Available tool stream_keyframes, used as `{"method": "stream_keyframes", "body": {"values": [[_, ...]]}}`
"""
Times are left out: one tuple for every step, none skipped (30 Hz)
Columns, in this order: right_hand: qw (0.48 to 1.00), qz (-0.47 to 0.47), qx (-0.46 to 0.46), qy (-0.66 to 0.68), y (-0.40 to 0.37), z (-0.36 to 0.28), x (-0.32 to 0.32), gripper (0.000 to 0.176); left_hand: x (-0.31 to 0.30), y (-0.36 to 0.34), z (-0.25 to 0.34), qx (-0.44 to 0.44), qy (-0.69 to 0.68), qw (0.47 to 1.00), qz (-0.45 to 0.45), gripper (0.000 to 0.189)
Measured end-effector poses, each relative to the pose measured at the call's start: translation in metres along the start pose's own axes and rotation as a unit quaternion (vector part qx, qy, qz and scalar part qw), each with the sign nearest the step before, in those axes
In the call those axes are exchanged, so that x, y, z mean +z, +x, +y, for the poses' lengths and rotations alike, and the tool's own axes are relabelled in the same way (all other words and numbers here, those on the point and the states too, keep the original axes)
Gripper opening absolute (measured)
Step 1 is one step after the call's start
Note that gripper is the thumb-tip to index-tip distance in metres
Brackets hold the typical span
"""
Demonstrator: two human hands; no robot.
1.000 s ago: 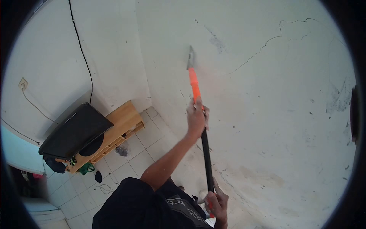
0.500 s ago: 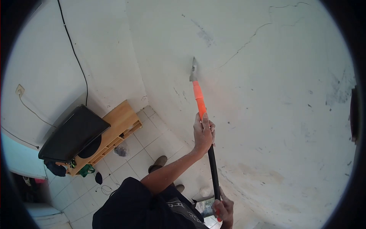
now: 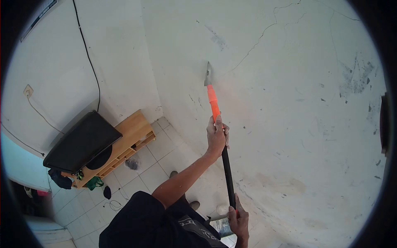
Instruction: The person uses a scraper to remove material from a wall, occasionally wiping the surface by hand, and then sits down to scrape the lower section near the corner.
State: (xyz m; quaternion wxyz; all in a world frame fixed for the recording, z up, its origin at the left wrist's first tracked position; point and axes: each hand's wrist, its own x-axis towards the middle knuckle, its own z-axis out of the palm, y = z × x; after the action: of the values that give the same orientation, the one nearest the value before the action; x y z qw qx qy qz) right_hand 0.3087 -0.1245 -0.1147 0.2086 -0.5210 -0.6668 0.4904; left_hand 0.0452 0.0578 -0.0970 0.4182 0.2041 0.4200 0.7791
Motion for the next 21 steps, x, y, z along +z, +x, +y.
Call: {"method": "stream_keyframes", "body": {"values": [[1.000,0.002,-0.007,-0.010,-0.001,0.003,0.002,0.054,-0.002,0.001,0.001,0.003,-0.002,1.000,-0.005,0.040],[0.999,-0.021,-0.025,-0.024,-0.002,0.008,0.003,0.058,-0.003,-0.001,0.001,0.003,-0.001,1.000,-0.001,0.040],[0.999,-0.025,-0.026,-0.026,-0.004,0.006,0.002,0.058,-0.003,-0.002,0.003,-0.009,0.009,1.000,0.004,0.040],[0.999,-0.026,-0.019,-0.001,-0.005,0.003,0.001,0.058,-0.002,-0.003,0.004,-0.020,0.018,1.000,0.008,0.040],[0.999,-0.028,-0.012,0.025,-0.006,-0.002,0.001,0.057,-0.001,-0.004,0.004,-0.016,0.015,1.000,0.013,0.040],[0.999,-0.016,0.016,0.049,-0.007,-0.010,0.003,0.057,-0.001,-0.006,0.002,-0.026,0.028,0.999,0.014,0.045],[0.999,-0.021,0.014,0.047,0.001,-0.009,0.003,0.057,-0.001,-0.003,0.001,-0.036,0.043,0.998,0.015,0.051],[1.000,-0.024,0.003,0.019,0.009,-0.005,0.004,0.056,-0.004,0.005,0.000,-0.033,0.047,0.998,0.022,0.051],[1.000,-0.025,-0.012,-0.008,0.019,-0.003,0.008,0.056,-0.014,0.027,0.002,-0.031,0.049,0.998,0.023,0.051],[1.000,-0.025,-0.009,-0.006,0.036,-0.016,0.018,0.056,-0.029,0.053,0.005,-0.018,0.047,0.998,0.045,0.051],[0.999,-0.030,-0.023,-0.031,0.061,-0.041,0.032,0.055,-0.040,0.073,0.011,-0.005,0.044,0.997,0.066,0.051],[0.997,-0.038,-0.039,-0.060,0.076,-0.055,0.042,0.055,-0.046,0.082,0.018,-0.007,0.043,0.997,0.067,0.051],[0.996,-0.039,-0.044,-0.061,0.084,-0.057,0.049,0.055,-0.053,0.094,0.029,-0.004,0.055,0.996,0.065,0.052],[0.997,-0.034,-0.049,-0.052,0.090,-0.058,0.056,0.054,-0.057,0.103,0.038,-0.002,0.068,0.996,0.065,0.052],[0.997,-0.030,-0.049,-0.044,0.090,-0.059,0.060,0.054,-0.059,0.105,0.041,-0.002,0.068,0.995,0.069,0.052],[0.998,-0.026,-0.049,-0.032,0.088,-0.061,0.062,0.054,-0.059,0.104,0.042,-0.003,0.063,0.996,0.066,0.052],[0.998,-0.028,-0.047,-0.036,0.084,-0.061,0.059,0.054,-0.058,0.101,0.040,-0.004,0.057,0.996,0.062,0.052],[0.998,-0.025,-0.041,-0.034,0.083,-0.060,0.055,0.054,-0.055,0.099,0.038,-0.003,0.053,0.997,0.062,0.052],[0.999,-0.022,-0.035,-0.032,0.082,-0.059,0.050,0.055,-0.051,0.094,0.034,-0.001,0.042,0.997,0.064,0.052],[0.998,-0.023,-0.036,-0.035,0.075,-0.052,0.044,0.055,-0.046,0.088,0.029,0.000,0.033,0.997,0.066,0.051],[0.999,-0.022,-0.018,-0.036,0.063,-0.038,0.036,0.055,-0.039,0.076,0.022,-0.001,0.032,0.997,0.068,0.051]]}}
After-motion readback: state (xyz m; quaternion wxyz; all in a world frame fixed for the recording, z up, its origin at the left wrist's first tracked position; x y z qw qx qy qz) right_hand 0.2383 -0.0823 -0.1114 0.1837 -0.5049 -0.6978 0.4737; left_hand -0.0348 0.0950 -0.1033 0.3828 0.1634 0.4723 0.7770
